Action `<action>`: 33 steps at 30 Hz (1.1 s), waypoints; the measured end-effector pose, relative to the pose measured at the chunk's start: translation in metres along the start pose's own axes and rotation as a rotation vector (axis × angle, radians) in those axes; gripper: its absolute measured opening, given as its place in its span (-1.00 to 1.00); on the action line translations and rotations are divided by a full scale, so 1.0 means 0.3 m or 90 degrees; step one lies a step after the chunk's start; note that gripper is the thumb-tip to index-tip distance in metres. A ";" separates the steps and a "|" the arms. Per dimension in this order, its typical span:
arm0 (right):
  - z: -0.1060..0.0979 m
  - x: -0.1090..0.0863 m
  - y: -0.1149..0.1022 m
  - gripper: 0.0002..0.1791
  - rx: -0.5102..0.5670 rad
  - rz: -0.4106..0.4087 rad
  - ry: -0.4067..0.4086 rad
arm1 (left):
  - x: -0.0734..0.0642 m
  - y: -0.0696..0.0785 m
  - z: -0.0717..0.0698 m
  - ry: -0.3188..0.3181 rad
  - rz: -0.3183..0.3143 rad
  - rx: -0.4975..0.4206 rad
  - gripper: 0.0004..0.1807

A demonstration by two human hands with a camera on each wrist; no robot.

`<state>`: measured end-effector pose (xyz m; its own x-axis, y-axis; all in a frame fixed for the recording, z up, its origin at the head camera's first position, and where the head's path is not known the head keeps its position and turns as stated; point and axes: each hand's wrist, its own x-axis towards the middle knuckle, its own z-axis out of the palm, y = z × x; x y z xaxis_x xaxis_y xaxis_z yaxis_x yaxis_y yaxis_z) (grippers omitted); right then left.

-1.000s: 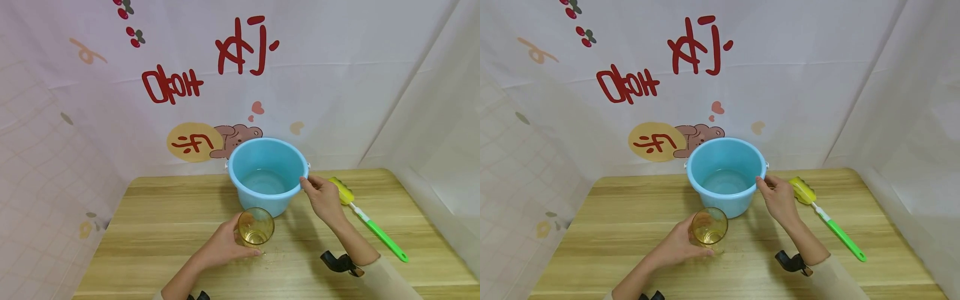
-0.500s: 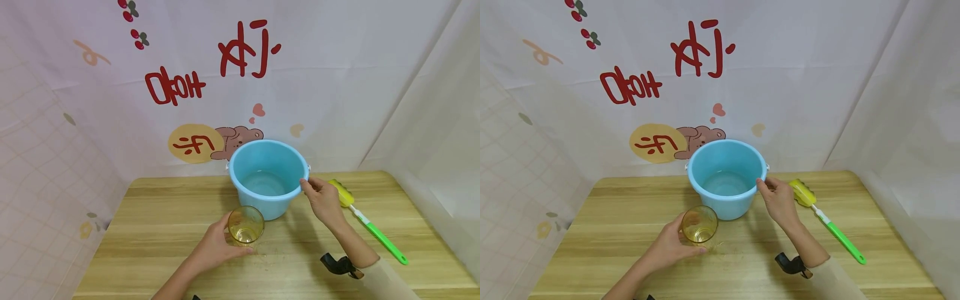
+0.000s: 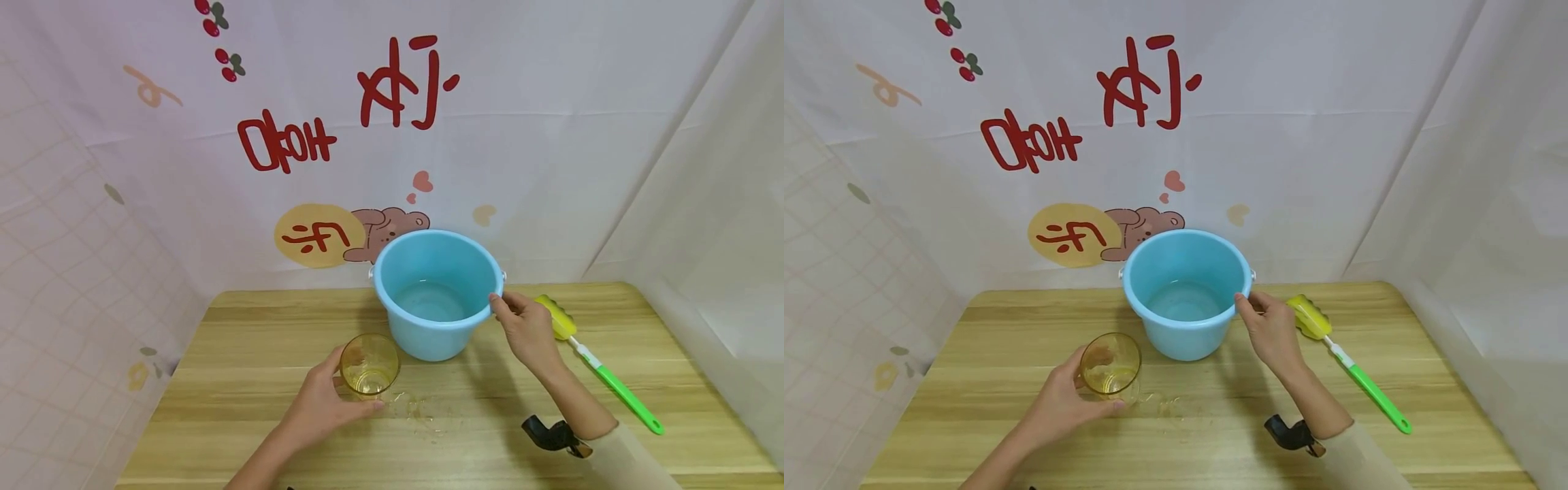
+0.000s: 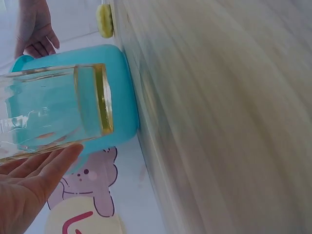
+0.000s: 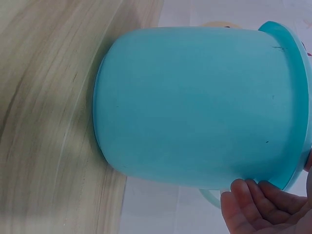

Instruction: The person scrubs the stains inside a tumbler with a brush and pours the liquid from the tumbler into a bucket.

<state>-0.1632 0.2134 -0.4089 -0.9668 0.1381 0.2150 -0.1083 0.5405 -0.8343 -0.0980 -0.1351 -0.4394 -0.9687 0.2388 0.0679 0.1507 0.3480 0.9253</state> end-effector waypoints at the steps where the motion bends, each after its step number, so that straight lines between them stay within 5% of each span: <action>1: -0.001 0.000 0.001 -0.52 0.000 0.001 -0.001 | -0.002 -0.001 -0.006 0.009 0.001 0.000 0.03; 19: -0.002 0.002 0.005 -0.50 -0.001 0.002 -0.004 | 0.021 -0.011 -0.058 0.143 0.108 0.003 -0.19; 25: -0.006 0.004 0.001 -0.52 -0.006 -0.013 -0.008 | 0.034 0.001 -0.075 0.201 0.096 -0.017 -0.21; 33: -0.006 0.005 0.000 -0.53 -0.010 -0.008 -0.008 | 0.054 0.013 -0.093 0.223 0.073 -0.048 -0.19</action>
<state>-0.1643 0.2151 -0.4076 -0.9684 0.1201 0.2187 -0.1172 0.5547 -0.8237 -0.1187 -0.1552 -0.4243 -0.9572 -0.0572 0.2838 0.2593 0.2662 0.9284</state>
